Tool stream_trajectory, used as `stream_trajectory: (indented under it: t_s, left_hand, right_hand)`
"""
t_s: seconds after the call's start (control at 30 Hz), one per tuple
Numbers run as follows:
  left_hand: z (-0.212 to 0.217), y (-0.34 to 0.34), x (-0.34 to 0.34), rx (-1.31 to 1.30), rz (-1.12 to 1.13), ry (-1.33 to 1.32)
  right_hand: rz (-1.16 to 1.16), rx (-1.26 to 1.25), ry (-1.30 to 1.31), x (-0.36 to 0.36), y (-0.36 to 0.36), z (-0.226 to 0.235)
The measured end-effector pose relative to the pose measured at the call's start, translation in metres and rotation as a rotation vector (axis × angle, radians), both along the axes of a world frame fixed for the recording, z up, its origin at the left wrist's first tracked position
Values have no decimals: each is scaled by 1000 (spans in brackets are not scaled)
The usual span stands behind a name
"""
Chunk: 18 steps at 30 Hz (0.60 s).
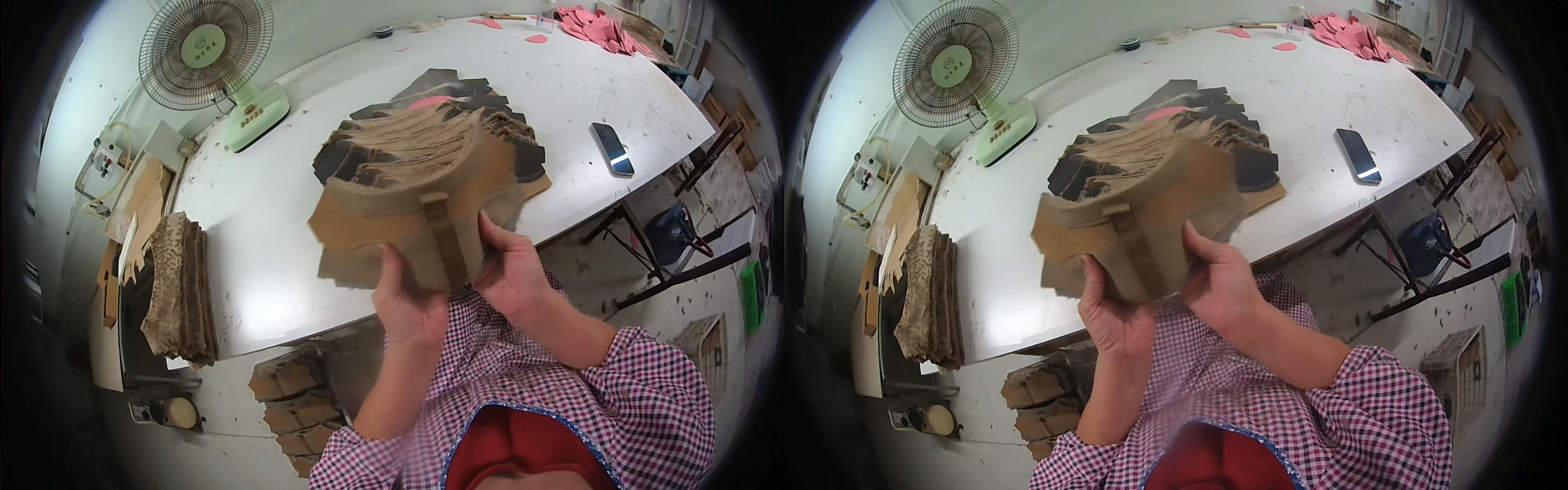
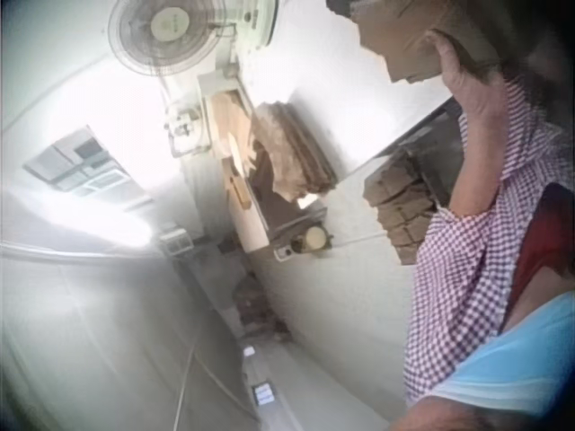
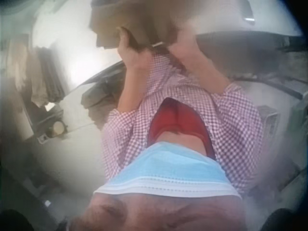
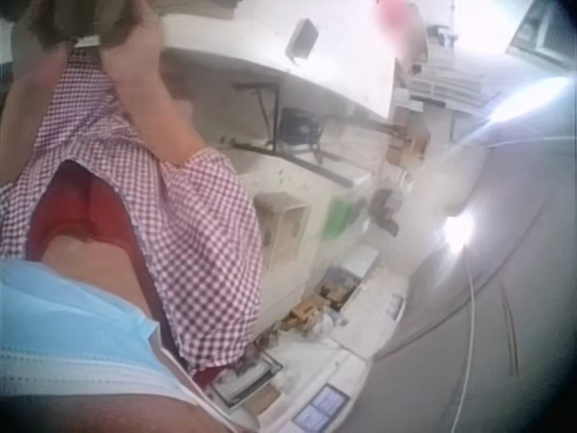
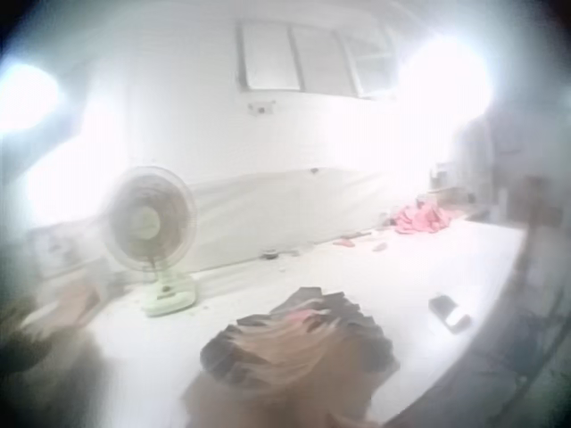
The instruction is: The person repeatedly picks up individual pieces of layered material from a stack on a white table, turns them over, and places them back down. The person handles the materials by hand without using tools.
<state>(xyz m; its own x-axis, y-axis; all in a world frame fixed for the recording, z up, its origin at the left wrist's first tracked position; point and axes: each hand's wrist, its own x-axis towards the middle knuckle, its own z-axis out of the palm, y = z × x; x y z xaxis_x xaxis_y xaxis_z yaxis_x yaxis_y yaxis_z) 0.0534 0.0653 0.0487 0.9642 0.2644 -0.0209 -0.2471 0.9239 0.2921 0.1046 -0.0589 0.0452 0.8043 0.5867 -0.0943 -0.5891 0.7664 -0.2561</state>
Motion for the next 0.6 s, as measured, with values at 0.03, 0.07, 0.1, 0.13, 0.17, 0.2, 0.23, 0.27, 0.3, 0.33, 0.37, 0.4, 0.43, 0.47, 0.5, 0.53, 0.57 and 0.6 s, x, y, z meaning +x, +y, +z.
stream_trajectory:
  t_s: [0.03,0.07,0.1,0.13,0.17,0.2,0.23,0.27,0.3,0.33,0.37,0.4,0.43,0.47,0.5,0.53,0.57,0.6]
  left_hand:
    - [-4,-4,3,-16,-14,22]
    - [-7,-6,5,-33,-27,44]
    - [-9,-5,6,-35,-57,25]
    - [-10,-4,7,-37,-88,5]
    - [-11,-3,8,-39,-118,-14]
    - [-10,1,7,-44,-123,-10]
    - [-6,5,6,-49,-129,-7]
    - [-4,7,4,-54,-135,-3]
    - [-2,6,3,-61,-92,-14]
    - [0,7,0,-65,-46,-28]
    - [3,8,-1,-70,-1,-42]
    - [5,7,-2,-73,11,-30]
    - [7,6,-3,-77,22,-19]
    - [7,6,-3,-81,34,-7]
    - [5,6,-3,-75,35,19]
    - [0,8,-3,-70,37,44]
    - [-5,10,-3,-64,40,70]
    - [-9,11,-5,9,-40,74]
  right_hand:
    - [-1,-31,-4,-4,6,1]
    - [62,14,-5,-2,8,-2]
    - [126,60,-8,2,11,-8]
    - [190,106,-10,5,12,-11]
    - [199,128,-12,6,10,-12]
    - [207,150,-11,6,8,-12]
    - [216,173,-10,6,6,-12]
    - [103,70,8,8,5,-11]
    - [-10,-32,25,12,5,-10]
    - [-120,-132,38,15,5,-6]
    - [-158,-140,16,16,7,-2]
    - [-173,-142,19,14,8,1]
    - [-188,-144,22,12,9,4]
    - [-203,-146,25,12,10,5]
    - [-213,-145,16,13,11,3]
    - [-222,-143,8,16,11,1]
    - [-230,-141,-1,18,12,-1]
    - [-270,-144,-62,18,15,3]
